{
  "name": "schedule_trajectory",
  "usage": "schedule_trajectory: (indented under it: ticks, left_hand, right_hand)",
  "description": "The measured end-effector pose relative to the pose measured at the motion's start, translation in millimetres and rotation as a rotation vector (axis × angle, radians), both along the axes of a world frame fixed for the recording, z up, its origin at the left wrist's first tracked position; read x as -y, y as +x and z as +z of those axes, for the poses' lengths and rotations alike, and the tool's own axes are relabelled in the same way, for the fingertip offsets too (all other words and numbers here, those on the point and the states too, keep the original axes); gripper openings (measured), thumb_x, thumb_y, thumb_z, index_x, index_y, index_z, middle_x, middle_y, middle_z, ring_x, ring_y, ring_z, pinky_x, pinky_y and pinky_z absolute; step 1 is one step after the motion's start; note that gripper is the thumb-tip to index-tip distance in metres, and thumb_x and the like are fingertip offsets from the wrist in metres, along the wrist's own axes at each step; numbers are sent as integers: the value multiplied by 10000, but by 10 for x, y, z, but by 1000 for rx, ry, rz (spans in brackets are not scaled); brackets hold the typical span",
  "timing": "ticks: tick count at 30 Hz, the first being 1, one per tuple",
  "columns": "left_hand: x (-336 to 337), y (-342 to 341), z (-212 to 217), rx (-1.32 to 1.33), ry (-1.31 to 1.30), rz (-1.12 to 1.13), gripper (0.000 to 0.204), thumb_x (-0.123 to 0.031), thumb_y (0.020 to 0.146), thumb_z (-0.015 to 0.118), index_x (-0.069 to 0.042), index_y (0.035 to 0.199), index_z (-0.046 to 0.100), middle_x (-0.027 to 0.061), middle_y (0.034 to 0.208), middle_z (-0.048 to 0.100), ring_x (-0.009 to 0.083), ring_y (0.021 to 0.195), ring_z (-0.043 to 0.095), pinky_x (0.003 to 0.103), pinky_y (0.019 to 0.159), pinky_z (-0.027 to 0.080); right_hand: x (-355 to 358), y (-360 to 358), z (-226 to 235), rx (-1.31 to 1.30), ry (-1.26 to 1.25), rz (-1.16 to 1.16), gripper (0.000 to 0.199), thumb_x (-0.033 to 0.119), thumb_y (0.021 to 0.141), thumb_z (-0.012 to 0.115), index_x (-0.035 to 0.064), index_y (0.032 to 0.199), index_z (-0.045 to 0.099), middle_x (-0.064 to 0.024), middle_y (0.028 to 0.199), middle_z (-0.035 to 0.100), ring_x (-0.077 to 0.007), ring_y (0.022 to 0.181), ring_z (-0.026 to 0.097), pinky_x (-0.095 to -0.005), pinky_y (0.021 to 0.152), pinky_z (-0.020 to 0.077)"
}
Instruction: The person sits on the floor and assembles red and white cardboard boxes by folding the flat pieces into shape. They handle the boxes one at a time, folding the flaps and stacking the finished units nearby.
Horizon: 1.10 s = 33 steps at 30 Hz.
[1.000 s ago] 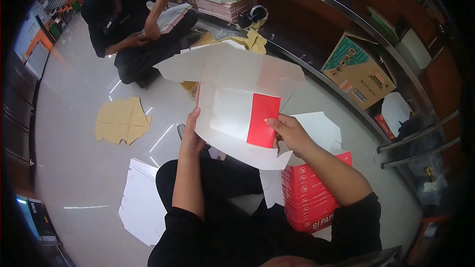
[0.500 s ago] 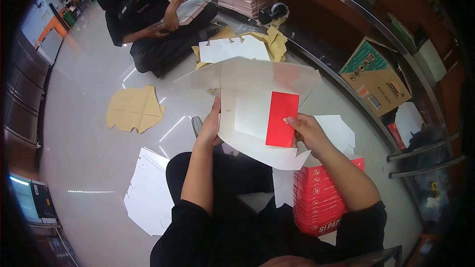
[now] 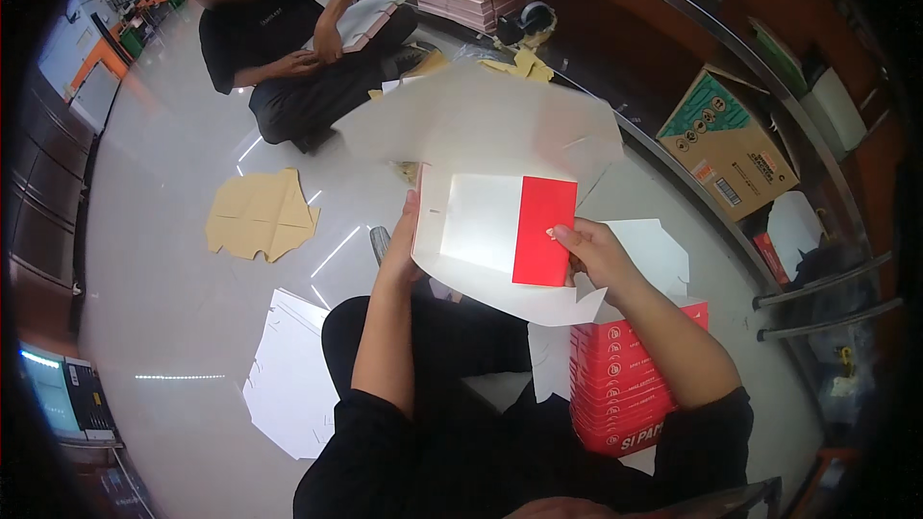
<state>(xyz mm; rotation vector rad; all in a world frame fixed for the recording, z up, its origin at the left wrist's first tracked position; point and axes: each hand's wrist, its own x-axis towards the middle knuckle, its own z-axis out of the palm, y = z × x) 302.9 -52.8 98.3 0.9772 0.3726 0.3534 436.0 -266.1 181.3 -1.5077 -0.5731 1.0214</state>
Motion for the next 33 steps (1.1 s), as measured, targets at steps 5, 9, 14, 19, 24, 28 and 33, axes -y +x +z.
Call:
schedule_trajectory:
  ticks: [5,9,14,19,24,28,33]
  left_hand:
    - [158,84,229,41,32,123,646,-521,893,308,-20,1300,307,130,1246,428,200,1099,462,317,877,415]
    - [-113,-72,10,91,-253,-173,580,-458,908,329,-3,1266,356,116,1220,455,192,1119,442,320,897,397]
    - [21,70,110,-55,17,126,432,-304,903,402,-8,1217,420,106,1116,537,192,984,533,296,811,434]
    - [214,9,286,-194,762,373,293,-160,827,518,-1,1072,526,108,1016,569,199,865,550,286,758,427]
    - [613,77,218,4,836,80,186,-52,826,537,7,1002,545,92,967,580,184,869,571,304,779,458]
    - [700,151,353,170,-77,68,190,-61,844,534,-6,1026,526,96,989,592,160,869,592,293,785,477]
    - [664,126,437,259,-258,124,266,-67,854,515,-1,1103,451,124,1023,576,194,894,605,340,815,503]
  right_hand:
    - [-11,19,10,-2,-20,-17,318,327,872,502,16,850,566,-27,634,543,-94,501,503,-220,473,399]
    - [-6,18,20,-22,-8,-57,307,311,877,498,13,849,564,-26,636,540,-94,511,502,-222,478,396]
    - [-32,12,-12,30,-30,-44,291,302,881,497,17,847,547,-27,635,536,-86,494,495,-219,466,405]
    - [-50,7,-118,248,-84,-2,290,264,885,505,-19,908,564,-37,561,505,-89,479,483,-234,458,393]
    - [-113,-60,-11,293,-38,140,377,252,885,499,-15,1151,492,-52,720,540,-86,545,482,-231,516,411]
    - [-111,-45,-46,120,153,155,430,229,881,485,11,1244,414,-79,1040,542,-93,707,500,-233,660,424]
    - [-108,12,-59,407,259,194,466,257,874,473,48,1279,374,-101,1225,422,-143,934,469,-268,814,390]
